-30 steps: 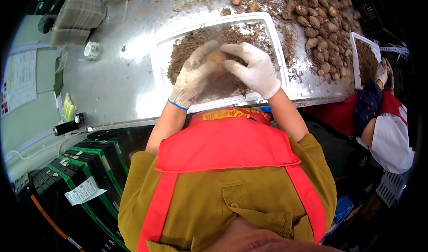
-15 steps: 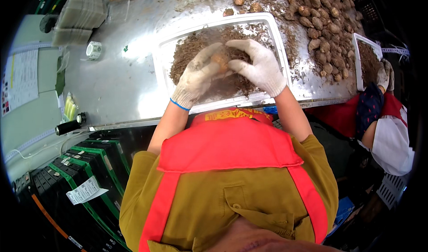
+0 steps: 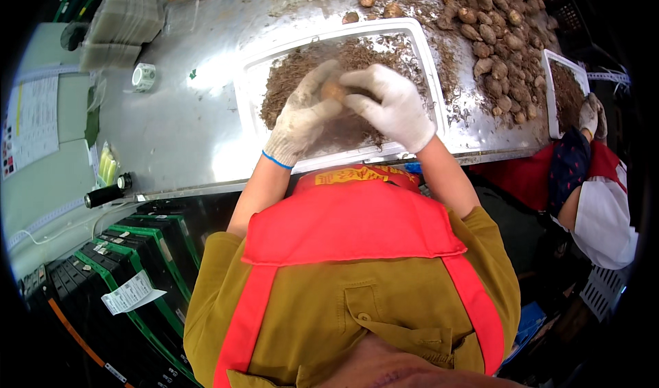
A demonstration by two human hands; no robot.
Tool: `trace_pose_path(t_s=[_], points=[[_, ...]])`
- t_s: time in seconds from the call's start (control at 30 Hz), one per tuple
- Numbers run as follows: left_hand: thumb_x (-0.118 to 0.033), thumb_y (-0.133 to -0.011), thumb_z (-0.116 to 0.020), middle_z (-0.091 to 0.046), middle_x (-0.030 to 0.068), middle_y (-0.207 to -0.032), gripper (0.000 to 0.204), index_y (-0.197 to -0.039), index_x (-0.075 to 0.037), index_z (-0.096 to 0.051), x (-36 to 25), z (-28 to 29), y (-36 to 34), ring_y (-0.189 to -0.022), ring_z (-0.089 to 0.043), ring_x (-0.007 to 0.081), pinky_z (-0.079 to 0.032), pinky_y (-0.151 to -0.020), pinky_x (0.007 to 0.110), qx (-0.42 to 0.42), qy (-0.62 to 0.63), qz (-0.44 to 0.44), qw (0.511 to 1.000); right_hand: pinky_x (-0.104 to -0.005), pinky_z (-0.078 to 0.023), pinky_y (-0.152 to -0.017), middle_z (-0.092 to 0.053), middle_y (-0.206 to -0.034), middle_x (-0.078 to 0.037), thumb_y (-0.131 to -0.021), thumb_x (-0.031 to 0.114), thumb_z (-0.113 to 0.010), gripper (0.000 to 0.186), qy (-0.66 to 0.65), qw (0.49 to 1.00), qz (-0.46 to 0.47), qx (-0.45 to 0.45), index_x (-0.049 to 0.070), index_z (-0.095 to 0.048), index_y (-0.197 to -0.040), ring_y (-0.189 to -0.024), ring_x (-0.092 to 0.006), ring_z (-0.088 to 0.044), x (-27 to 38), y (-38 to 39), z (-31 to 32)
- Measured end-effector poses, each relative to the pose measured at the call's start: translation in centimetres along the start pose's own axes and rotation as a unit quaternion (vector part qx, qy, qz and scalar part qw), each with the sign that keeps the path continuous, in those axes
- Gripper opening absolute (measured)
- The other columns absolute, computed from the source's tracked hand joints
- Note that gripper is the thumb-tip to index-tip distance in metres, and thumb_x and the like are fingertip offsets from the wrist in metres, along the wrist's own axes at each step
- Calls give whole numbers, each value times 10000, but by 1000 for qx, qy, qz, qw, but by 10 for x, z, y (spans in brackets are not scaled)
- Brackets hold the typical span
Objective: The person peels ginger roots by hand using a white tray filled with soil as an abrasive medium. They repeatedly rub the ginger against the soil to remove the skin, then place the cleaned roots into a plastic container on the table.
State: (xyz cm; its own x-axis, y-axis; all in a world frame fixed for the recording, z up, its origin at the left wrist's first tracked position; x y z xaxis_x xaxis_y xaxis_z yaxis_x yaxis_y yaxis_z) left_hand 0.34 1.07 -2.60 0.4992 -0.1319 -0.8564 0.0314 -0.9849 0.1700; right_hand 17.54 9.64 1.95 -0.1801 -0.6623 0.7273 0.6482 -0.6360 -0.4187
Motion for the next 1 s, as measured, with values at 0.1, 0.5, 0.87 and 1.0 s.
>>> trace_pose_path(t_s=[0.1,0.5,0.87,1.0], points=[[-128,-864,-786,-521,174,-1412,821,-1548,-39,-340,-4,-4,0,-1243,-597,325,-540,-1046,478,15,59,57,996,-322,-583,-751,-721,-900,-52,-968,194,-614,144,51,997,-8,-60,99,-722,-961,-803,-196,-708,-21,-2,-8],[-370,-919,-752,-568,95,-1366,724,-1488,-62,-427,18,10,-4,-1256,-573,236,-544,-1012,405,27,167,15,985,-342,-559,-826,-703,-1069,-130,-759,163,-824,398,-83,993,-20,-81,77,-722,-1134,-939,-267,-700,1,13,-8],[-424,-909,-743,-620,41,-1092,634,-1358,-35,-522,27,-11,0,-1070,-660,226,-605,-928,399,22,195,55,979,-348,-539,-857,-720,-1018,-136,-949,188,-664,207,-170,966,-170,-95,37,-747,-1063,-943,-262,-699,-22,3,-29],[-393,-919,-727,-634,52,-1112,634,-1381,-32,-488,33,7,-2,-1013,-699,263,-646,-890,403,41,227,66,971,-326,-536,-865,-722,-1049,-113,-962,209,-651,244,-196,966,-148,-81,37,-745,-1107,-980,-219,-693,-27,5,-15]])
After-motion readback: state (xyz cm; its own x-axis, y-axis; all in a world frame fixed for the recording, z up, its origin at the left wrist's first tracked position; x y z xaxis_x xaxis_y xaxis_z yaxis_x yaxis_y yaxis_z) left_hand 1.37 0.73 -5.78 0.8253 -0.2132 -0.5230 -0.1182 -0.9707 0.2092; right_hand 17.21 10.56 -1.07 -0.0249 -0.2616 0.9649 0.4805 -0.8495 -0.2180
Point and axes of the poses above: each hand's wrist, its own y-axis away from the middle knuckle, its own z-axis out of the back of the hand, x = y × z, the point moved 2 cm from there along -y, towards the middle knuckle
